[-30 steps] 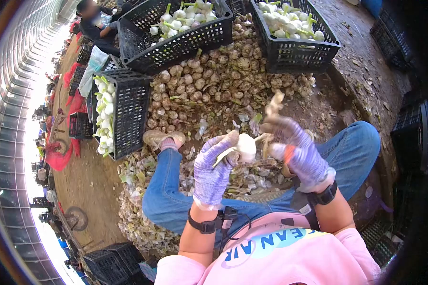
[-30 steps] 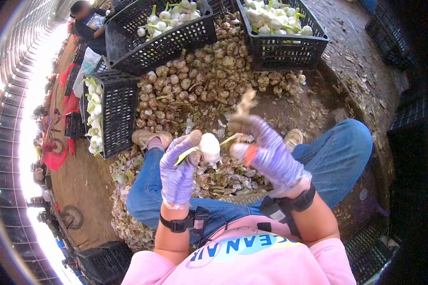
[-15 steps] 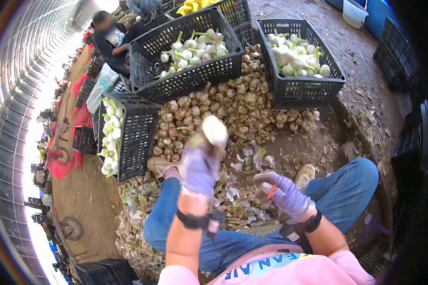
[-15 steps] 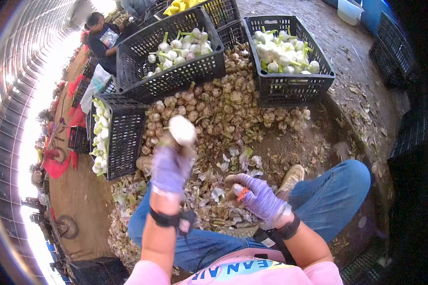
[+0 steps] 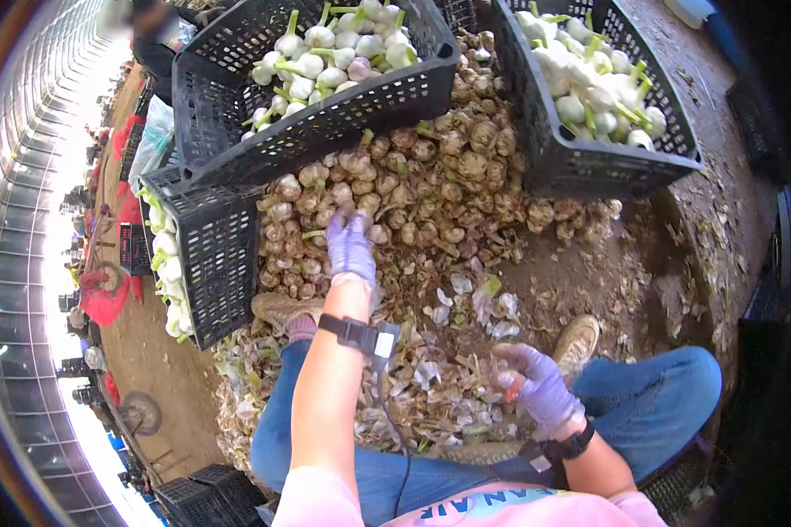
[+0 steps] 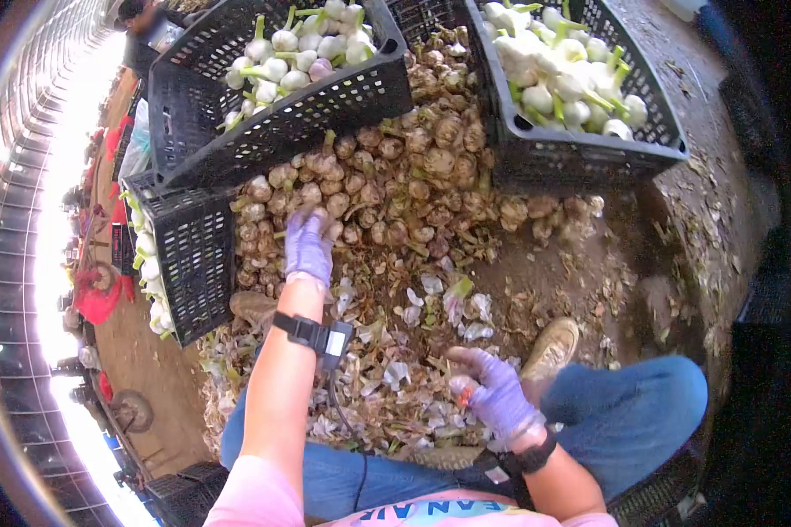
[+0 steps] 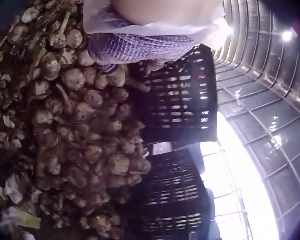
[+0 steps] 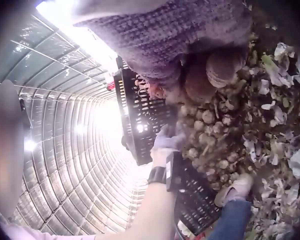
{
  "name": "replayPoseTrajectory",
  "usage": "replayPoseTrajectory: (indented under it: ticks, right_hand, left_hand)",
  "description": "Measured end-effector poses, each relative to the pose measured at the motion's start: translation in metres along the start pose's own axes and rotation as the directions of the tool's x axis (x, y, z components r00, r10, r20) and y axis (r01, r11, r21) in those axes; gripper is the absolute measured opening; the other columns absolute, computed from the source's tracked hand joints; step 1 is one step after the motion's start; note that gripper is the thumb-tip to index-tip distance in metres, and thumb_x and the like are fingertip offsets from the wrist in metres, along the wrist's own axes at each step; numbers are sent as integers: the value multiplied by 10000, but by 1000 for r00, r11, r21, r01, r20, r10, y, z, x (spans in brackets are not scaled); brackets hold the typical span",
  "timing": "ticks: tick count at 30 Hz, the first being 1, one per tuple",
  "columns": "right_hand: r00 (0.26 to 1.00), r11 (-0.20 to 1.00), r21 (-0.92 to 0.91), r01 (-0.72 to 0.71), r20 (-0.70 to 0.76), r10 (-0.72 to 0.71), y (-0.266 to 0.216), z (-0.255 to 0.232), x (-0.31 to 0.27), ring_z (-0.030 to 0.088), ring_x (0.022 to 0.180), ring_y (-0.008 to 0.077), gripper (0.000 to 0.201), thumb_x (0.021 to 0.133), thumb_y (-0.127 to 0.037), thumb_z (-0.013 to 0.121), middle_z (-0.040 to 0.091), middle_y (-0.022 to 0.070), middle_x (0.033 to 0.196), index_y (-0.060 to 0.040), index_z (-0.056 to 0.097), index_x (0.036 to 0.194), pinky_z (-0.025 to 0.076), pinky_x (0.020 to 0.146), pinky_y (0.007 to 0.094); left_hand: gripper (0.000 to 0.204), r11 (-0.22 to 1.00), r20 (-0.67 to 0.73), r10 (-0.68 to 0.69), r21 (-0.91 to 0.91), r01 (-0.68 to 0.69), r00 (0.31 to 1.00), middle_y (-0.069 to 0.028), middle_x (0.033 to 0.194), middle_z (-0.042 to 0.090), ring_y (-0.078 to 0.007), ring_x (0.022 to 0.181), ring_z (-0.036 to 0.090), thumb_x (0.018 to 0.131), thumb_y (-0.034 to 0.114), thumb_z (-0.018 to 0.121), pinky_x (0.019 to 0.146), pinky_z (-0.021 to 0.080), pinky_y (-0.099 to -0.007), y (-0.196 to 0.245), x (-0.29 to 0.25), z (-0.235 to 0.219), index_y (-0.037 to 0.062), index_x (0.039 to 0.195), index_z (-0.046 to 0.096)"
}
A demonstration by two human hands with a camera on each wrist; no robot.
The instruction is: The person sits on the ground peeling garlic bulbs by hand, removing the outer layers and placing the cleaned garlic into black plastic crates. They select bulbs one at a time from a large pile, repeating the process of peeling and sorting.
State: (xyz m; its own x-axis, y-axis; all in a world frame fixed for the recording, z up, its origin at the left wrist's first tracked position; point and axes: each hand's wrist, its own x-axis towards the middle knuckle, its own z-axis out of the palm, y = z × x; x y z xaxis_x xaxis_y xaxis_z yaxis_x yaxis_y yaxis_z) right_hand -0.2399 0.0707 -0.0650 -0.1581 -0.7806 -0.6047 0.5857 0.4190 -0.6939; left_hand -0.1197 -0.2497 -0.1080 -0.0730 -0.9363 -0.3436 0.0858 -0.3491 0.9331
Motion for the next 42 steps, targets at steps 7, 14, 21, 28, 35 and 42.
replayPoseTrajectory:
  ticks: [7, 14, 21, 28, 35, 42]
  right_hand:
    - [997, 999, -32, -2, -79, 0, 6, -12, 27, 552, 772, 97, 427, 772, -64, 683, 593, 52, 918, 6, 526, 1162, 460, 682, 233]
    - [998, 991, -132, 0, -66, -9, 12, -10, 29, 556, 941, 152, 384, 801, -85, 645, 598, 78, 1040, 12, 535, 1155, 445, 834, 280]
    - [941, 950, 81, 301, -187, -282, -9, -3, 12, 514, 1014, 124, 383, 869, -155, 565, 553, 59, 1133, -15, 500, 1219, 415, 887, 261]
    - [927, 914, 159, 373, -23, -374, -38, 44, -32, 535, 983, 123, 365, 872, -155, 587, 564, 59, 1087, 5, 501, 1188, 439, 854, 265]
    - [942, 902, 311, 300, 52, -331, -43, 64, -73, 584, 844, 105, 272, 838, -130, 638, 608, 54, 981, 0, 573, 1069, 491, 730, 247]
    - [942, 951, 154, 266, 169, -291, -44, 54, -96, 582, 802, 88, 322, 805, -139, 671, 628, 42, 957, 1, 594, 1084, 484, 711, 242]
  left_hand:
    - [706, 597, 15, 259, 783, -173, 966, -219, 1418, 267, -328, 1197, 446, 766, 127, 672, 967, 400, -416, -5, 115, 51, 62, 1367, 306]
    - [653, 649, 45, 358, 706, -283, 933, -160, 1085, 541, -249, 1009, 543, 645, 64, 772, 895, 455, -332, -47, 89, 62, -9, 1188, 416]
    - [753, 987, 522, -55, 160, -34, 851, -64, 1029, 502, -183, 960, 525, 535, 153, 867, 859, 479, -296, -19, -89, 54, 35, 1145, 441]
    - [903, 323, 798, 500, 189, -927, 337, -121, 1024, 499, -303, 903, 521, 356, 419, 890, 792, 453, -405, 49, -215, 7, 81, 1086, 479]
    - [857, 136, 787, 570, 192, -972, 235, -121, 1008, 503, -311, 894, 523, 362, 361, 901, 766, 465, -402, 72, -270, -20, 94, 1060, 481]
    - [874, 197, 734, 604, 242, -950, 312, -122, 1024, 493, -304, 872, 554, 413, 333, 894, 726, 499, -380, 79, -301, -32, 93, 1135, 463]
